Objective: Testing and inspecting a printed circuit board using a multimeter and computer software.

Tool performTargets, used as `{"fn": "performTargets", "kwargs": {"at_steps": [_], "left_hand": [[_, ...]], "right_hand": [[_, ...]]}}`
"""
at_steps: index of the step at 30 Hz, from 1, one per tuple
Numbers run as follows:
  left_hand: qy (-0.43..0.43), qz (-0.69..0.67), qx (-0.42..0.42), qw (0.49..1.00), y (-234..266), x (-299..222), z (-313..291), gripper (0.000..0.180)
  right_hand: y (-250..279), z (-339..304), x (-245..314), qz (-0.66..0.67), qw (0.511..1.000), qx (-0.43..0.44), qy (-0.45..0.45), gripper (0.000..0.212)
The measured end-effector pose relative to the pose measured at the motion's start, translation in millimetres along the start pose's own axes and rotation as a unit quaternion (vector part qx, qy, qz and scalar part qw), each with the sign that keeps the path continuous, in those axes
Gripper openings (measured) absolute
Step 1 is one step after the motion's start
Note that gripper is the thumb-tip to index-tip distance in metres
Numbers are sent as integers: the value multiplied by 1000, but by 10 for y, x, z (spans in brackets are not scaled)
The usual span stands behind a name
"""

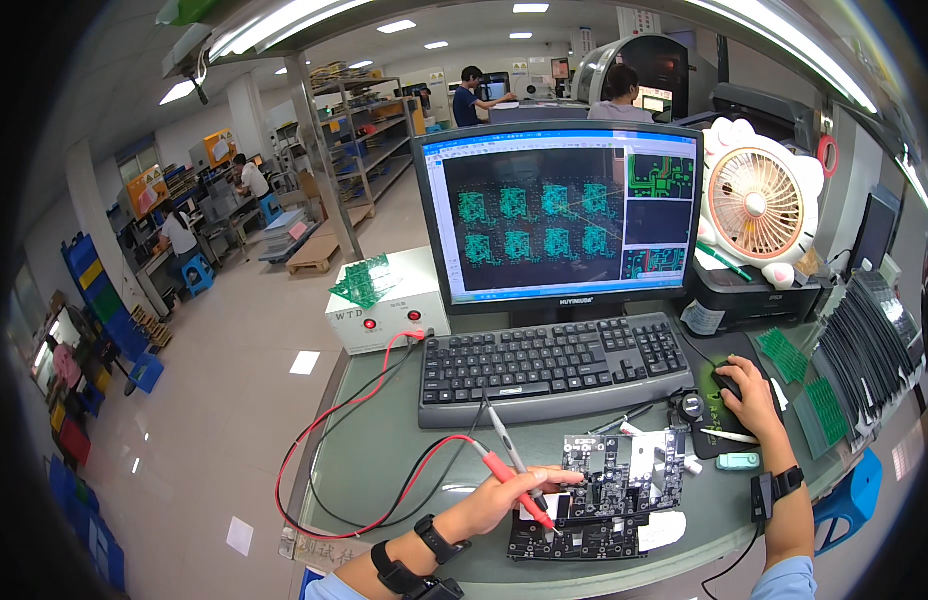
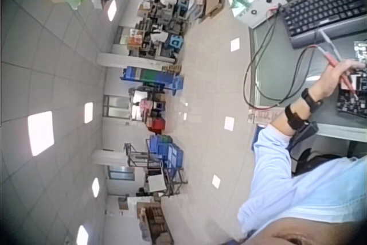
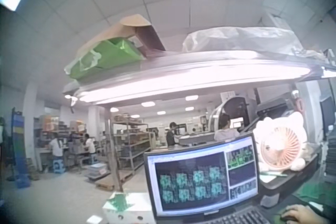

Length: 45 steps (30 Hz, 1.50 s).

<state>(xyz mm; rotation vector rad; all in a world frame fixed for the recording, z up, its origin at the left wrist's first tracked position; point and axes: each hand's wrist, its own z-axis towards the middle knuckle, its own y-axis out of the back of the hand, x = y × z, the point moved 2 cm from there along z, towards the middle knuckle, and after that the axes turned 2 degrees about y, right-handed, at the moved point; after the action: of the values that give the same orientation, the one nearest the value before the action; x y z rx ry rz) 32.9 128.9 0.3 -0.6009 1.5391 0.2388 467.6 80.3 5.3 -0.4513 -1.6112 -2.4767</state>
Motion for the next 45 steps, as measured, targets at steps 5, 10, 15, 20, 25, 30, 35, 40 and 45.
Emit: {"fn": "performTargets", "kwargs": {"at_steps": [5, 10, 15, 20, 25, 30, 35, 40, 45], "left_hand": [[-3, 5, 3, 1000, 8, 9, 9, 49], [11, -2, -3, 1000, 0, 9, 3, 49], [-1, -7, -2, 1000, 0, 19, 11, 49], [0, -3, -3, 1000, -9, 13, 4, 49], [-4, 6, -3, 1000, -3, 18, 0, 48], [-11, 16, 1, 1000, -2, 5, 2, 48], [10, 5, -7, 1000, -6, 6, 13, 51], [23, 3, -23, 999, -16, 10, -3, 53], [17, -10, -20, 1000, -12, 31, 13, 53]], "right_hand": [[3, -2, -2, -2, 1000, -1, -2, 40], [3, -3, -2, 1, 1000, 1, 0, 41], [5, -4, 0, 2, 1000, 2, 1, 41], [9, -10, -6, -1, 1000, 5, 2, 41], [8, -8, 1, -3, 1000, 9, 4, 42], [21, -15, 7, -3, 1000, 10, -2, 44], [40, -17, 28, 9, 1000, 11, -8, 47], [36, -3, 28, 10, 1000, 15, -9, 48], [49, -16, 6, 12, 1000, 21, -12, 50]]}}
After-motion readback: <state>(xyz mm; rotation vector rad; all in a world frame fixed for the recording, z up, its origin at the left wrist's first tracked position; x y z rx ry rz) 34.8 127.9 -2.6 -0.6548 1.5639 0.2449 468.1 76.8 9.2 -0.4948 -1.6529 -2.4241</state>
